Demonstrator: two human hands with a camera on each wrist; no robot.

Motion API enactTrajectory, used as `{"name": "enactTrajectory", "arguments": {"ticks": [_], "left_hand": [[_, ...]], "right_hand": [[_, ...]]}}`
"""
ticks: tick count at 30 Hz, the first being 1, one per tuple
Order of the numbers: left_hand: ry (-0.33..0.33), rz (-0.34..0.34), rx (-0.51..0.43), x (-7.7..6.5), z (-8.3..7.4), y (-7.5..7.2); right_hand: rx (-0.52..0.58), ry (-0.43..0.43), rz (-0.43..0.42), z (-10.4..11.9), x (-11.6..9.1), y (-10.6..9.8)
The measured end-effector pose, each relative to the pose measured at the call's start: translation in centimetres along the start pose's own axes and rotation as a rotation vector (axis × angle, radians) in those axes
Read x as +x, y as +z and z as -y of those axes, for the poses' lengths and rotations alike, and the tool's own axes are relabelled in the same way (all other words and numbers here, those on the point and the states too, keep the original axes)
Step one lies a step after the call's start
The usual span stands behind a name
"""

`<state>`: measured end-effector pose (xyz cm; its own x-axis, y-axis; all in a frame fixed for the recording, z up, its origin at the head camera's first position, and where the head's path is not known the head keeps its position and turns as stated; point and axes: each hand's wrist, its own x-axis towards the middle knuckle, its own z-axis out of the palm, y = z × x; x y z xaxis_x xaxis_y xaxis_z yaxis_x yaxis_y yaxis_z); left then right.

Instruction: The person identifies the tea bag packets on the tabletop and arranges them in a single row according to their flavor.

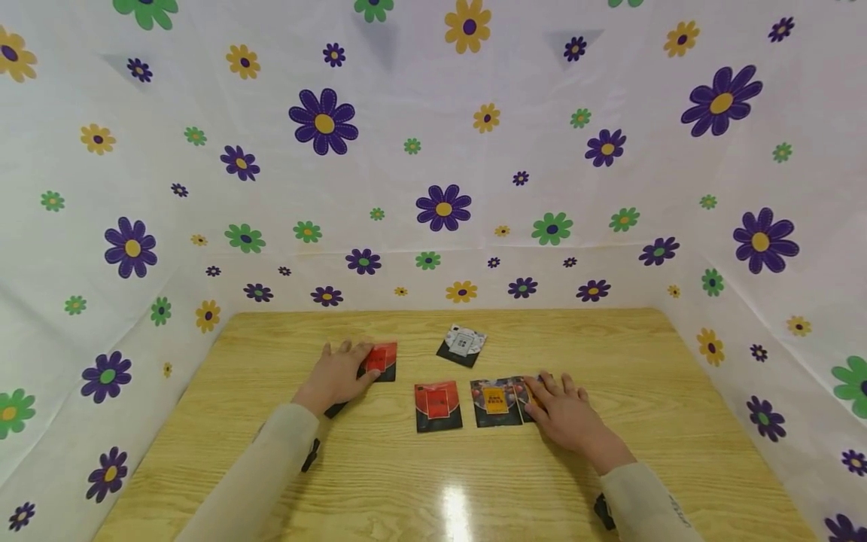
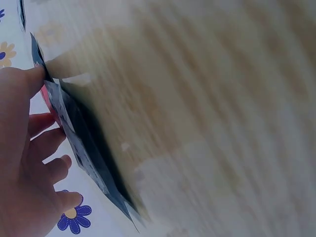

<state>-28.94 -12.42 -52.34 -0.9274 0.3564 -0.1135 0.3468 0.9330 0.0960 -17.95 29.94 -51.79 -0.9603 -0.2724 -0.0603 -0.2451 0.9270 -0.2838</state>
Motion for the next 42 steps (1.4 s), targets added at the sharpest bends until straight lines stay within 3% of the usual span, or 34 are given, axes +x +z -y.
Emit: {"name": "enactTrajectory", "arguments": {"ticks": [26, 42], "left_hand": [[0.068, -0.03, 0.081, -3.8, -1.8, 0.5], [0.078, -0.051, 0.04, -5.2, -2.9, 0.8]], "right_hand": [[-0.001, -0.011, -0.003, -0.1, 0.0, -0.2], [-0.008, -0.007, 0.002, 0.1, 0.0, -0.2]]}}
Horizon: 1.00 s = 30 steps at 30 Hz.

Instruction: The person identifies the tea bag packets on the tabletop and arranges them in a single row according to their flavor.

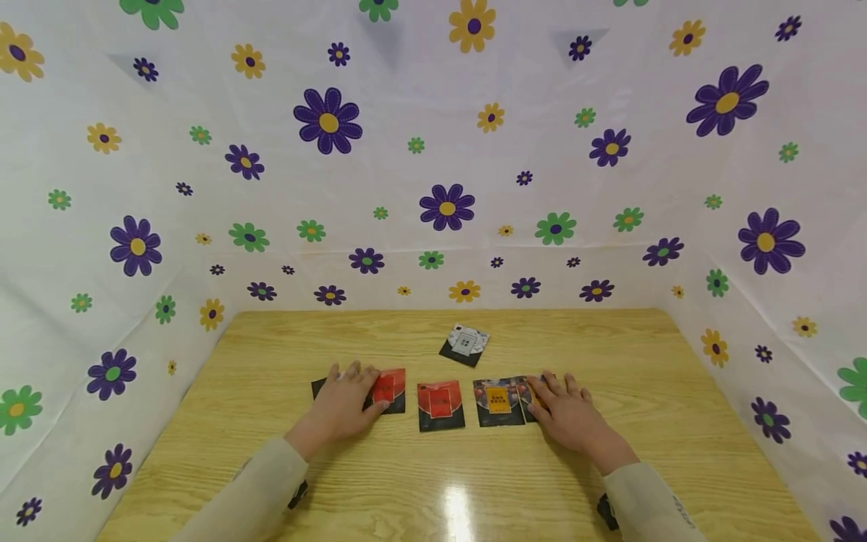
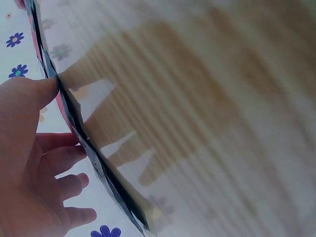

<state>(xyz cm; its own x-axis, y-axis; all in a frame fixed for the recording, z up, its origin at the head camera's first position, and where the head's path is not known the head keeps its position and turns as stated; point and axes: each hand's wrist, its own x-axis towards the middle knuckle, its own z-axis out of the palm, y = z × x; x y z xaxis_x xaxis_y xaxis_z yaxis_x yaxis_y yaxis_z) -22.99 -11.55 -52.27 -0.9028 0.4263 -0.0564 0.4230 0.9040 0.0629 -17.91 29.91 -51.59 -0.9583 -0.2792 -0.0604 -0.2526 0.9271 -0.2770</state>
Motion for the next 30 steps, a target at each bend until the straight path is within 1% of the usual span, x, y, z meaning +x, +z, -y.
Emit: {"name": "enactTrajectory", "arguments": {"ticks": [6, 10, 13, 20, 27, 30], "left_hand": [[0.015, -0.017, 0.025, -0.3, -0.2, 0.2], [0.013, -0.023, 0.011, -0.5, -0.3, 0.3], [0.013, -0.028, 0.018, -0.7, -0.5, 0.2], [0.014, -0.015, 0.032, -1.0, -0.9, 0.1], [0.013, 0.004, 0.01, -1.2, -1.4, 0.4], [0.011, 0.008, 0.018, -1.3, -1.7, 0.4]], "right_hand": [[-0.003, 0.0, 0.001, 0.0, 0.0, 0.0], [0.002, -0.002, -0.002, -0.1, 0.0, 0.0], [0.002, -0.003, -0.002, -0.1, 0.0, 0.1], [-0.001, -0.005, -0.006, -0.1, 0.1, 0.2], [0.001, -0.004, -0.005, -0.2, 0.1, 0.2], [0.002, -0.002, -0.002, -0.2, 0.1, 0.2]]}}
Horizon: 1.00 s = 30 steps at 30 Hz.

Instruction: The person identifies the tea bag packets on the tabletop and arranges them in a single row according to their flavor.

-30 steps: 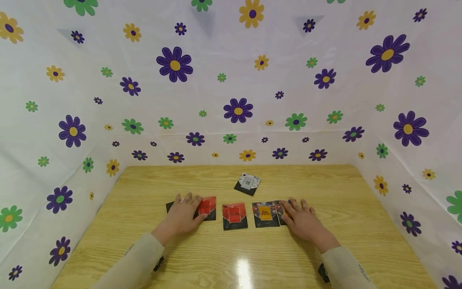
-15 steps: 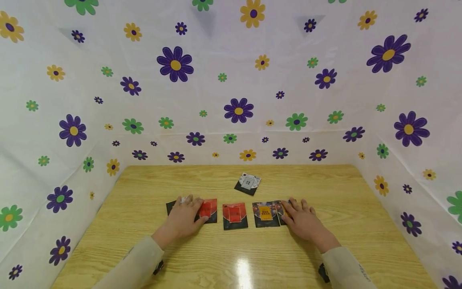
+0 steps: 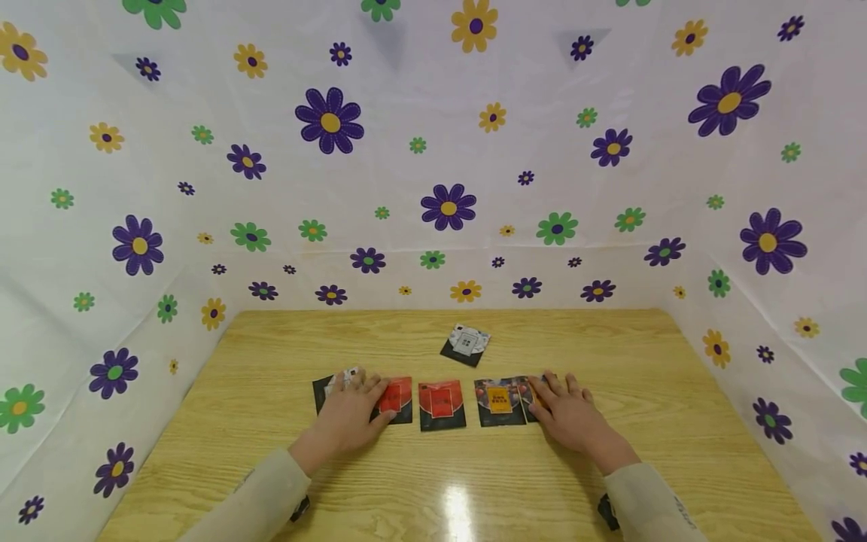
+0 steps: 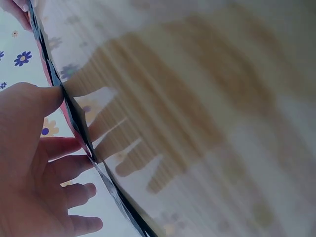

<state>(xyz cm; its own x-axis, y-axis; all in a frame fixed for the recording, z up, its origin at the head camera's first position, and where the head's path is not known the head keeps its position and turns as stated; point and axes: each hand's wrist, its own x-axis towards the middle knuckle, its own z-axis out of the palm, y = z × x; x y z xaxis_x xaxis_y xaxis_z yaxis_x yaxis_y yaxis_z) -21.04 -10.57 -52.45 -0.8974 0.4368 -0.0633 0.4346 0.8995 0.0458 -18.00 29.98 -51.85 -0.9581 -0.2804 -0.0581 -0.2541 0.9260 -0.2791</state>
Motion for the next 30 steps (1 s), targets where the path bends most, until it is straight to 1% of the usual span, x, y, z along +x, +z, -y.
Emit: {"name": "enactTrajectory", "arguments": {"ticks": [6, 10, 24, 30], "left_hand": [[-0.015, 0.008, 0.026, -0.1, -0.6, 0.0], [-0.017, 0.002, 0.038, -0.1, -0.8, 0.0], [-0.022, 0.007, 0.023, -0.5, -1.2, -0.1], [-0.012, 0.006, 0.038, -0.7, -1.3, -0.1]], "right_hand": [[0.002, 0.0, -0.001, 0.0, 0.0, 0.0], [0.002, 0.0, -0.007, -0.2, 0.1, 0.1], [0.013, 0.002, 0.001, -0.3, 0.0, 0.2], [0.018, 0.002, 0.004, -0.2, 0.0, 0.2]]}}
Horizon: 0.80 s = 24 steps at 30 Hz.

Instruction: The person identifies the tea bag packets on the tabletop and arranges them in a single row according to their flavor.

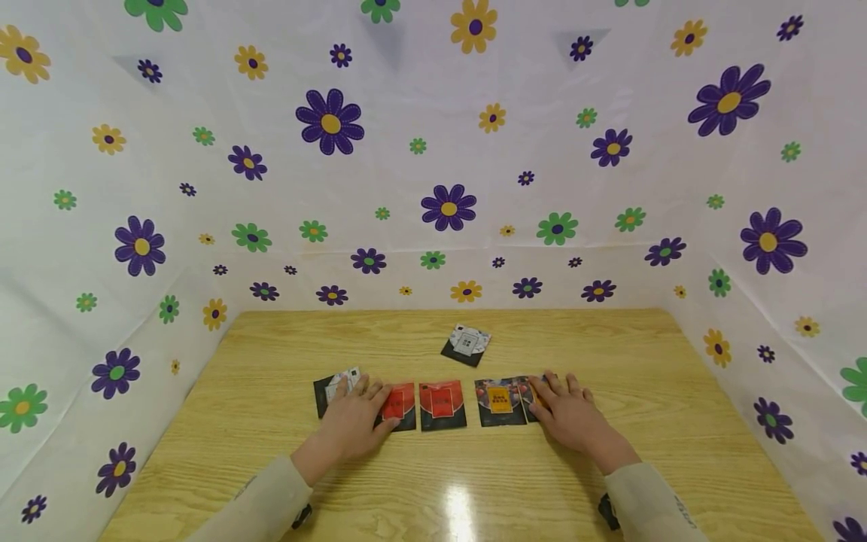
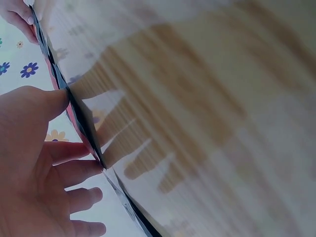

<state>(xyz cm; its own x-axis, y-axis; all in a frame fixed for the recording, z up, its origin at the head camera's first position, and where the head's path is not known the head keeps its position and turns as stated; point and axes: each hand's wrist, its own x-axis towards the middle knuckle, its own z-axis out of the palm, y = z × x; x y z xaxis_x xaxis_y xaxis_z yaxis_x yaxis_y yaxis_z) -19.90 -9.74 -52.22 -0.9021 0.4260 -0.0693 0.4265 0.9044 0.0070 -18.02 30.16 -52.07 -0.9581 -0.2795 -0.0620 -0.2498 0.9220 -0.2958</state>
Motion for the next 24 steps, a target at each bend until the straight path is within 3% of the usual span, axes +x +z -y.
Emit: {"name": "enactTrajectory", "arguments": {"ticks": [24], "left_hand": [[0.023, -0.01, 0.005, -0.15, -0.01, -0.15]], "right_hand": [[0.002, -0.003, -0.006, -0.08, 0.06, 0.09]]}}
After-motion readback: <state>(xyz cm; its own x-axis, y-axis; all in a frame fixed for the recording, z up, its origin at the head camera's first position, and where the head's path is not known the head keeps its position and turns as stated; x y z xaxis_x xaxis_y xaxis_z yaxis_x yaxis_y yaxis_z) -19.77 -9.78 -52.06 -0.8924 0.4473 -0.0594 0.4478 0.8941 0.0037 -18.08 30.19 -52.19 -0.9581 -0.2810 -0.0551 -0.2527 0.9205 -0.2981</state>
